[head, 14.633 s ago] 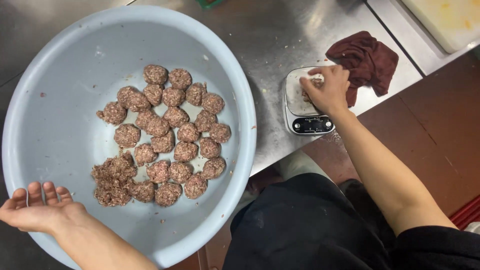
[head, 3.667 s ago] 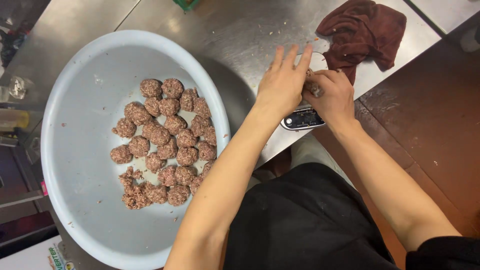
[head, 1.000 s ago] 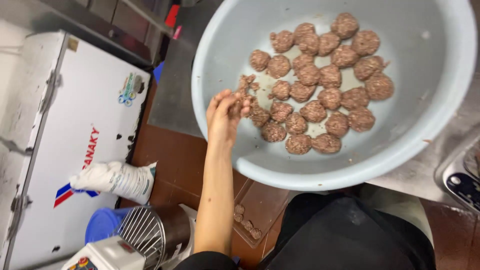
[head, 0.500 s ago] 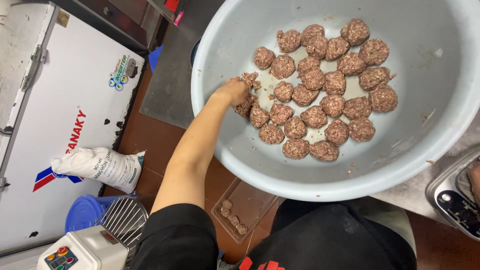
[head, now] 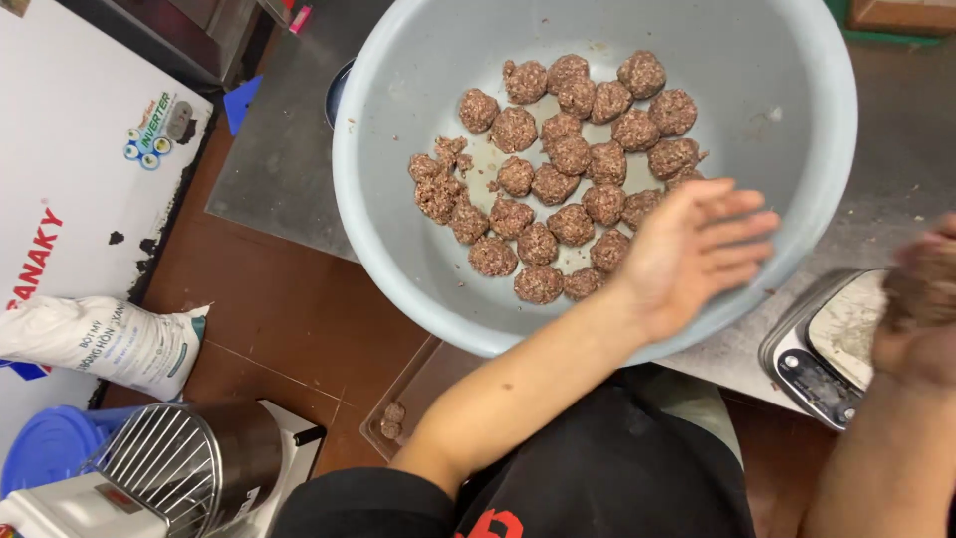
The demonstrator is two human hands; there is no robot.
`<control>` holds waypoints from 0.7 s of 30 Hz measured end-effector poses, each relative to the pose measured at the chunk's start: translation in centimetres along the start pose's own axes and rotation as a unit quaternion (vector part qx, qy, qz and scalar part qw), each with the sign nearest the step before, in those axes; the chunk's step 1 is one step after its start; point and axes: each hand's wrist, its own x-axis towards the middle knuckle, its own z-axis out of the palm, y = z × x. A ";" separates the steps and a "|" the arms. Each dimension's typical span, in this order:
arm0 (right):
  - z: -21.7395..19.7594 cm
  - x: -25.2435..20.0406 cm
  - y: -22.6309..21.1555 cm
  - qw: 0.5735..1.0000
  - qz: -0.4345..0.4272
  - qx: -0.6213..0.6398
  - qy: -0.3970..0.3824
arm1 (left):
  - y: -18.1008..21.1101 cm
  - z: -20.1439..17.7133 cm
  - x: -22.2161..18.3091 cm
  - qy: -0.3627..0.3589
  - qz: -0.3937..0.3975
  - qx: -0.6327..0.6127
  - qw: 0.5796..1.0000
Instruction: Forming ground meat into balls and weighing them on a digital scale
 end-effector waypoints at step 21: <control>22.5 -9.0 -11.9 0.992 0.065 0.102 -0.044 | -6.7 2.4 2.5 0.061 0.637 0.684 0.352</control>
